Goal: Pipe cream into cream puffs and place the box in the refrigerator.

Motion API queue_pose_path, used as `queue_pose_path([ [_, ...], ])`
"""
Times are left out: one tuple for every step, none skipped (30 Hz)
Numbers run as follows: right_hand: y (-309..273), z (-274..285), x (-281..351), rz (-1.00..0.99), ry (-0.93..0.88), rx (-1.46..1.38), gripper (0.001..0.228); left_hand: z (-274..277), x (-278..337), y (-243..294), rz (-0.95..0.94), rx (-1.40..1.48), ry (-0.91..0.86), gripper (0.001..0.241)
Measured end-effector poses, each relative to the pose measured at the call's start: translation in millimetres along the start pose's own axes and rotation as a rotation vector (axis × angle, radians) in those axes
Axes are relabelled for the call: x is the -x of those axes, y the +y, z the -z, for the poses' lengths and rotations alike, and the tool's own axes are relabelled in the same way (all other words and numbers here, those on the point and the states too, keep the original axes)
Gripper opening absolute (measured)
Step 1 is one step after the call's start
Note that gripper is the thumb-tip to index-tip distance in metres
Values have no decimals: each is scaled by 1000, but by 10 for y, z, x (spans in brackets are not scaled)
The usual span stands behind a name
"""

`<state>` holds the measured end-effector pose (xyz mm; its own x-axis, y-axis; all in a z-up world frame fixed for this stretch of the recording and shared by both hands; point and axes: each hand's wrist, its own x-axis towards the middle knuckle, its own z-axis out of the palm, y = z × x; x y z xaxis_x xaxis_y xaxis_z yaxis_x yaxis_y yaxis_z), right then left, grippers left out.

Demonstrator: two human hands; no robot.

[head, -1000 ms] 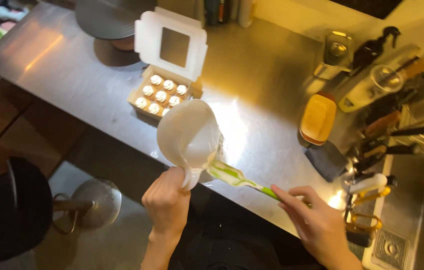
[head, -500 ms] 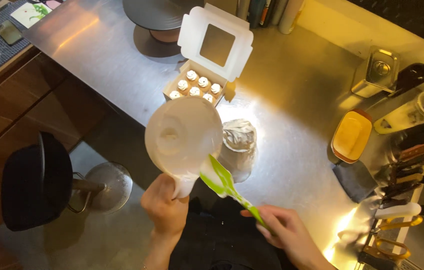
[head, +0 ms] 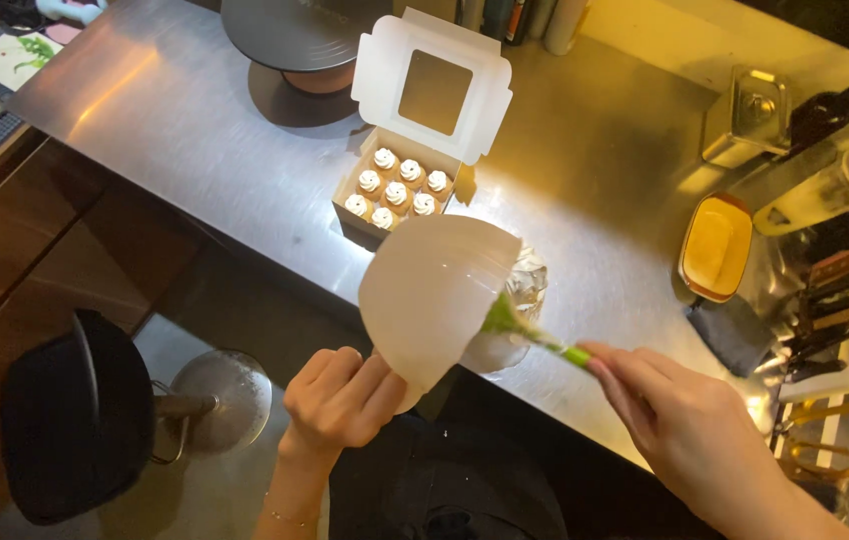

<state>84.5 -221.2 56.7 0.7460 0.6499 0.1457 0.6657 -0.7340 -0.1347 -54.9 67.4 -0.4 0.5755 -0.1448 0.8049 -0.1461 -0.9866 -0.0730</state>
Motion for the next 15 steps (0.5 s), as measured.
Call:
queue_pose_path([
  [1,-47,2,41,-52,-238,30,-22,10,-27,1,14,0,22],
  [6,-92,3,82,-100,-476,23,-48,16,-52,3,29,-1,20],
  [55,-152,19,68,-98,-476,23,-89,81,-86,-4,41,-3,20],
  [106,-209,32,32,-254,-606,24,-134,142,-122,37,94,-3,18],
  [164,-270,45,-4,-410,-735,27,-186,205,-153,78,148,-3,17],
  [172,-337,98,-16,-407,-736,27,-242,319,-187,73,159,-5,17],
  [191,-398,157,-241,-637,-861,26,-298,437,-201,208,228,-21,14],
  [211,-461,218,-474,-864,-978,25,-358,556,-214,343,297,-38,13],
  [221,-607,322,-489,-862,-979,25,-374,585,-224,341,310,-42,13],
  [232,-750,428,-492,-790,-1200,25,-390,615,-232,503,295,6,12],
  [257,-893,526,-484,-710,-1416,26,-403,643,-227,667,273,57,13],
  [158,-947,505,-492,-709,-1414,26,-399,674,-253,668,280,54,13],
  [53,-1010,480,-345,-237,-1110,23,-386,711,-284,790,250,60,22],
  [-51,-1071,460,-200,207,-771,26,-369,748,-311,911,218,65,32],
  [47,-1303,491,-204,205,-771,26,-355,799,-345,911,219,60,32],
])
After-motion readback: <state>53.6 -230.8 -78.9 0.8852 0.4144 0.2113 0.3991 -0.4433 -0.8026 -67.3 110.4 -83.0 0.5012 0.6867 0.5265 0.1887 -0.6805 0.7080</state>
